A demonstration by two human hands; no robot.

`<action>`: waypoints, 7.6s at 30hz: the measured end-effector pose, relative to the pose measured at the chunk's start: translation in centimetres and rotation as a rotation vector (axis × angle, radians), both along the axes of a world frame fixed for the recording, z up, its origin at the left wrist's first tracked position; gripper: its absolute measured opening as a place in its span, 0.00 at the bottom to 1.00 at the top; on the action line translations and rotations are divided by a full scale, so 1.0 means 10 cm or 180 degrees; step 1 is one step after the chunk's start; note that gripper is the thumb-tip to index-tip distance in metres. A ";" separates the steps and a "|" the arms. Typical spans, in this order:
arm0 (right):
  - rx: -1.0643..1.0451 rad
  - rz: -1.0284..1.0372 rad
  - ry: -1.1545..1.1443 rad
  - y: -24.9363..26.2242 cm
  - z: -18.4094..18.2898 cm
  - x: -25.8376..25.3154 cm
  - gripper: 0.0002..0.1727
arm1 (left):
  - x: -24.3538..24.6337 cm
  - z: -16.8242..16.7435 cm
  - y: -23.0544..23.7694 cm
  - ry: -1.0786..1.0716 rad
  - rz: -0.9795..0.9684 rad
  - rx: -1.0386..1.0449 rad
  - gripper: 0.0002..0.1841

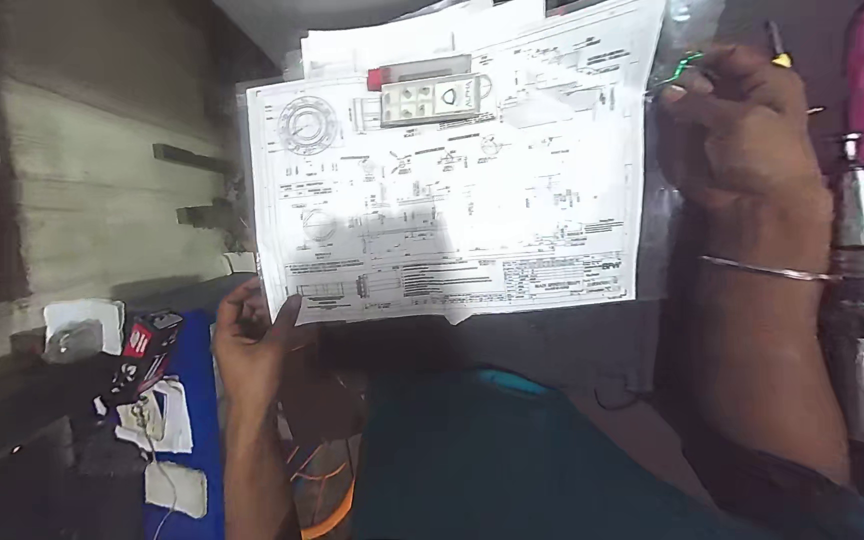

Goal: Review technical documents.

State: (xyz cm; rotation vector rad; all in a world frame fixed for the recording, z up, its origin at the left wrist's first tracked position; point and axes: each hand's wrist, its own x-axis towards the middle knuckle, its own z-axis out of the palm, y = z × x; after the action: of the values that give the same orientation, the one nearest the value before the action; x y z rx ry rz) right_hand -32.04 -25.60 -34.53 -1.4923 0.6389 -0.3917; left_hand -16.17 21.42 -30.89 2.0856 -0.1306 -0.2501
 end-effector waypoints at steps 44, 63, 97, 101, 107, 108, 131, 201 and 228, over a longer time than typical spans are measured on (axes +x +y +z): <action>-0.0150 -0.0004 0.0242 -0.04 0.00 0.09 0.20 | -0.75 -0.74 0.05 0.0183 0.0291 -0.0023 0.40; 0.0067 0.0390 0.0126 -0.21 0.10 0.12 0.18 | -0.73 -0.76 0.05 -0.0088 -0.0119 0.0045 0.45; -0.0271 0.0681 0.1232 -0.03 0.37 -0.22 0.16 | -0.71 -0.80 0.10 -0.0180 -0.0129 0.0277 0.46; -0.0391 0.0683 0.1212 -0.01 0.38 -0.23 0.17 | -0.70 -0.80 0.09 -0.0190 -0.0143 0.0222 0.45; -0.0222 0.0752 0.1126 -0.02 0.31 -0.35 0.18 | -0.70 -0.81 0.10 -0.0211 -0.0128 0.0347 0.45; -0.0214 0.0761 0.1103 -0.02 0.30 -0.38 0.18 | -0.70 -0.81 0.12 -0.0203 -0.0144 0.0374 0.45; -0.0657 0.0877 0.1551 -0.17 0.09 -0.12 0.16 | -0.70 -0.81 0.08 -0.0277 -0.0048 0.0070 0.33; -0.0398 0.1035 -0.0349 -0.12 -0.08 -0.33 0.06 | -0.42 -0.68 0.47 0.0773 -0.1468 0.0654 0.43; -0.0383 0.1054 -0.0213 -0.16 -0.08 -0.31 0.05 | -0.45 -0.69 0.51 0.1024 -0.1202 0.0315 0.43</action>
State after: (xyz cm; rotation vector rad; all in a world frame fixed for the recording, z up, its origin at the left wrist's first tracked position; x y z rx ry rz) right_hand -35.12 -27.24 -35.28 -1.6592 0.3106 -0.2254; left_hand -20.62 26.53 -37.78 2.0766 -0.3223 -0.8298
